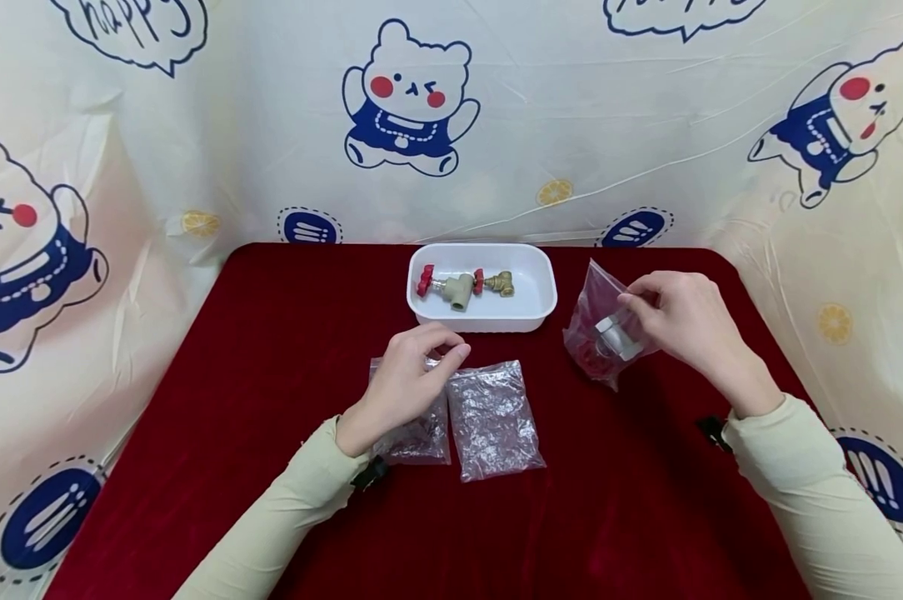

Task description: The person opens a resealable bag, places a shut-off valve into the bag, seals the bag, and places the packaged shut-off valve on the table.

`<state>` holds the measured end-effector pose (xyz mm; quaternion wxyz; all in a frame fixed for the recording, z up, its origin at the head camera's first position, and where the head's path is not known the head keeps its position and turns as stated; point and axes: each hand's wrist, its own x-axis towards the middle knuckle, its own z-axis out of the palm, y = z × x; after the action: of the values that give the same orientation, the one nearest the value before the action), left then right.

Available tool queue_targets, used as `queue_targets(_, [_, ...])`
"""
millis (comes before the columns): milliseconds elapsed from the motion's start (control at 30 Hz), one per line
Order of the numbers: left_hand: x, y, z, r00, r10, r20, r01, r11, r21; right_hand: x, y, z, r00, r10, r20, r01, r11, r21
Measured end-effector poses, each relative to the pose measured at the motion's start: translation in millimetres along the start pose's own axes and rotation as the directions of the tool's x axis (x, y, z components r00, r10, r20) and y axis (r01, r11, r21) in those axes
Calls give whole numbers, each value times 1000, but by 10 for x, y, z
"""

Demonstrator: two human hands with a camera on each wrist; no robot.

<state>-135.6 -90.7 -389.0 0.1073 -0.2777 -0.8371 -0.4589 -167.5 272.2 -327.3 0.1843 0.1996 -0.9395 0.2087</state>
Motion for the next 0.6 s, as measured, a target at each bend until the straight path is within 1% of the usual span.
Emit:
queue_targets(167, [-3,-9,-3,1000,-3,-3,3,1000,0,18,80,-27,1000,17,2,-17,1000,-7])
queue_targets(600, [-10,-26,2,1000,-18,4,18,1000,8,33,324,-48,998,43,-38,-45,998,-44])
